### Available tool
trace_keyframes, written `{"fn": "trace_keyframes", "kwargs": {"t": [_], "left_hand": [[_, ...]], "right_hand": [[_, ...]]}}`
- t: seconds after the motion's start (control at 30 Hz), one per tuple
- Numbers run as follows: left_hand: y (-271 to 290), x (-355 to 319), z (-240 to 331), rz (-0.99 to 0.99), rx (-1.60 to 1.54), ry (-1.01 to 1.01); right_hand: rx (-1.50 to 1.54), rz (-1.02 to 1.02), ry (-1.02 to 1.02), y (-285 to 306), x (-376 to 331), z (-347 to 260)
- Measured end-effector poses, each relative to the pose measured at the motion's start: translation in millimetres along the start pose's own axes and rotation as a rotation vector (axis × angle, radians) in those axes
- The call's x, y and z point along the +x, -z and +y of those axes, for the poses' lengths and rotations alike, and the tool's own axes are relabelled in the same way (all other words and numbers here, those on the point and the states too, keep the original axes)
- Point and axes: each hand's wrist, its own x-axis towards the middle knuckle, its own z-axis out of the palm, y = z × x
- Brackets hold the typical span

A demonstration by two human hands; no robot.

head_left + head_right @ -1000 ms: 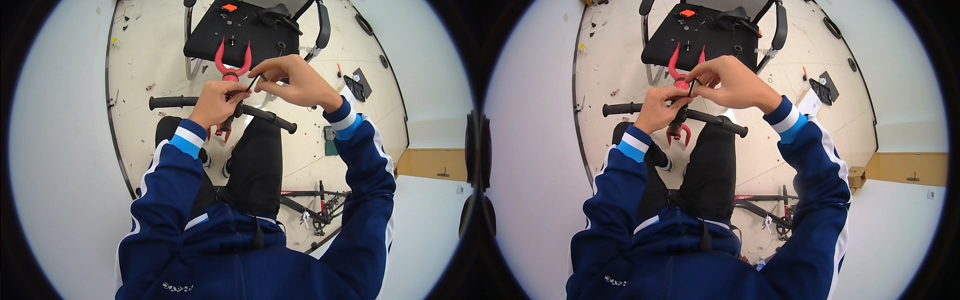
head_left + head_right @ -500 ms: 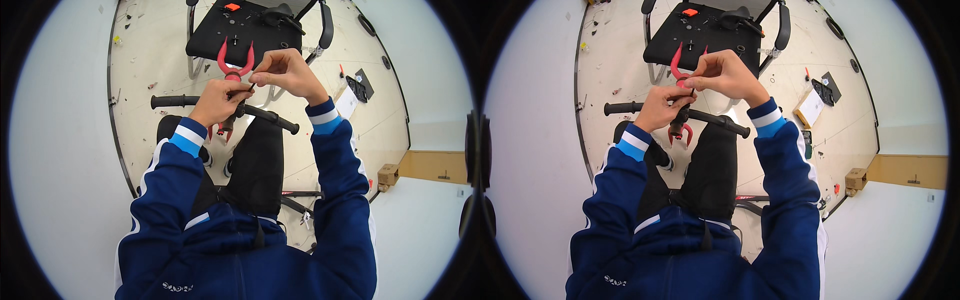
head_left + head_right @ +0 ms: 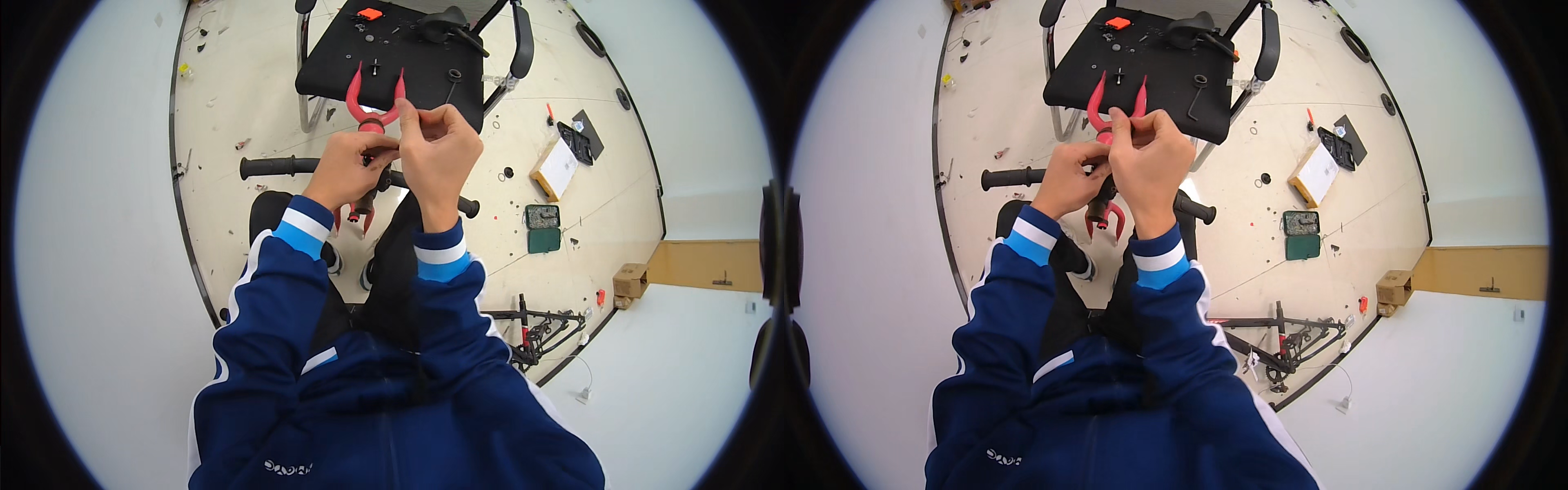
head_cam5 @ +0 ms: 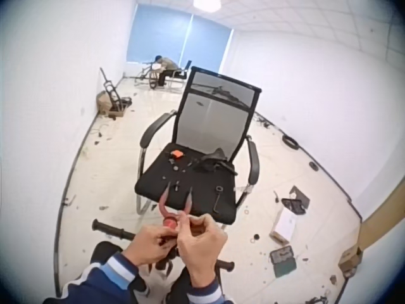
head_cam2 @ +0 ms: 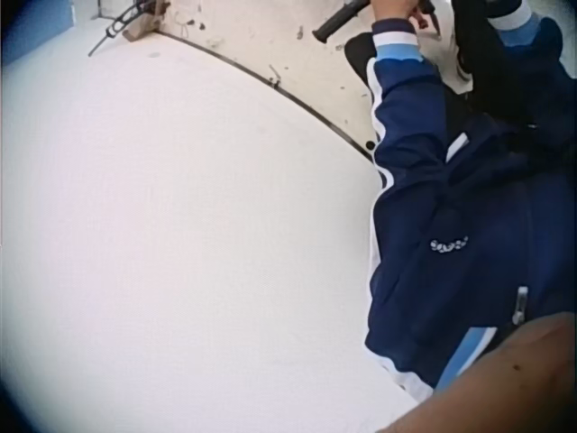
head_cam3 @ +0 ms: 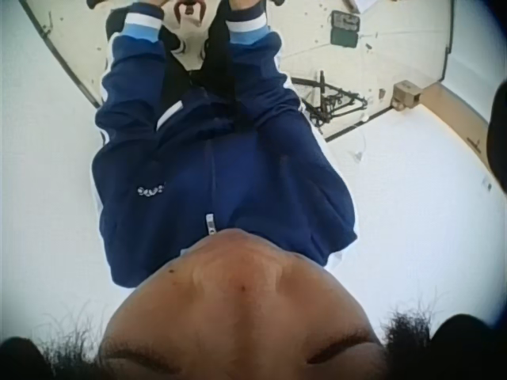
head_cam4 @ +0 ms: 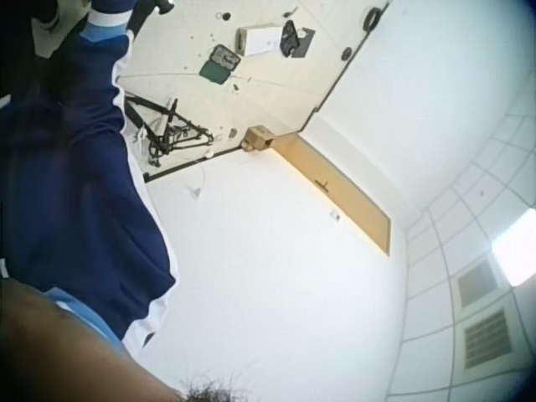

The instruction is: The person assembles a bicycle handlebar by attaching a stem and handlebar to a red fork held in a clamp. They use an Allen key to tighten bolts and secure the components.

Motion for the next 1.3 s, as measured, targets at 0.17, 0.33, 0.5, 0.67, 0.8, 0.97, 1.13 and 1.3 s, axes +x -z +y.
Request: {"fn": "trace_keyframes", "kwargs": {"t": [0.17,0.33,0.5,0.67,0.8,0.97,1.13,1.3], "left_hand": [[-0.4,1.4,-5.7,0.006,-0.054,-0.050],[-2.6,1.1,-6.2,-0.010,-0.036,-0.042],[-3.4,0.7,-12.8,0.021,-0.019,-0.080],[-1.7,0.7,-12.7,0.009,0.089,-0.090],[0.7,-1.8,-13.8,0.042,-0.069,-0.035],[0.5,-0.2,-8.0,0.038,-0.148,-0.012],[4.8,-0.4,6.1,0.011,-0.093,-0.051],[9.8,-9.4,8.0,-0.083,-0.063,-0.047]], "right_hand": [[0.346,-0.292,-0.115,14.9,5.0,16.6],[0.229,-0.209,-0.049,14.9,5.3,22.7],[-0.065,-0.020,0.084,1.6,-0.9,11.3],[-0.207,0.208,0.102,-17.7,-13.8,8.2],[0.073,0.039,0.028,-13.4,-10.4,9.0],[0.178,-0.227,0.047,8.9,0.0,11.8],[0.375,-0.426,-0.044,25.2,16.9,4.8],[0.468,-0.573,-0.100,42.2,13.8,22.8]]}}
